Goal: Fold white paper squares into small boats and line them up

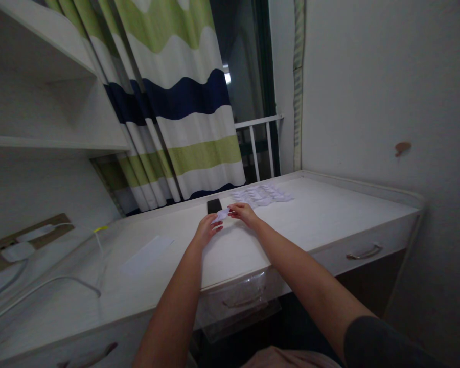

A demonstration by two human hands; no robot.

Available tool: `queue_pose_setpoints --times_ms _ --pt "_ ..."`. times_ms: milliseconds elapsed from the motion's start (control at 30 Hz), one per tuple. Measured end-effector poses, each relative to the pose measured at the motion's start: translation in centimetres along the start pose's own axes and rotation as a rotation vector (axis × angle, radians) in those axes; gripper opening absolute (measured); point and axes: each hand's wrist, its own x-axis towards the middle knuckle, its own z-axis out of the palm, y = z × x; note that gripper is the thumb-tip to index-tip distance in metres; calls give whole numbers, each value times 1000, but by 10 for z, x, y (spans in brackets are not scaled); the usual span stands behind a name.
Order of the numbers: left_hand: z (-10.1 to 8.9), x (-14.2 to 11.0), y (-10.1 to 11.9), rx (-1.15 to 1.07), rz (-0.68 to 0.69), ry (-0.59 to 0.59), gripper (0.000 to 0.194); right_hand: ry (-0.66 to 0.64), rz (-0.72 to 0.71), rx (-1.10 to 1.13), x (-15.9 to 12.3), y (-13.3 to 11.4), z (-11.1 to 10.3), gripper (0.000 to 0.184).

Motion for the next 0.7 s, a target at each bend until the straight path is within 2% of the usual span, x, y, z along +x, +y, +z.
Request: queue_pose_setpoints --times_ms 133,367,533,700 --pt "-2 1 2 -29 49 71 15 102 4 35 4 1 -2 6" --pt "-5 3 1 18 87 162 16 208 39 47 6 1 -3 12" --pt "-7 4 -2 33 134 158 15 209 58 52 7 3 -3 13" --pt "-5 9 -2 7 107 155 9 255 76 46 10 4 -5 13"
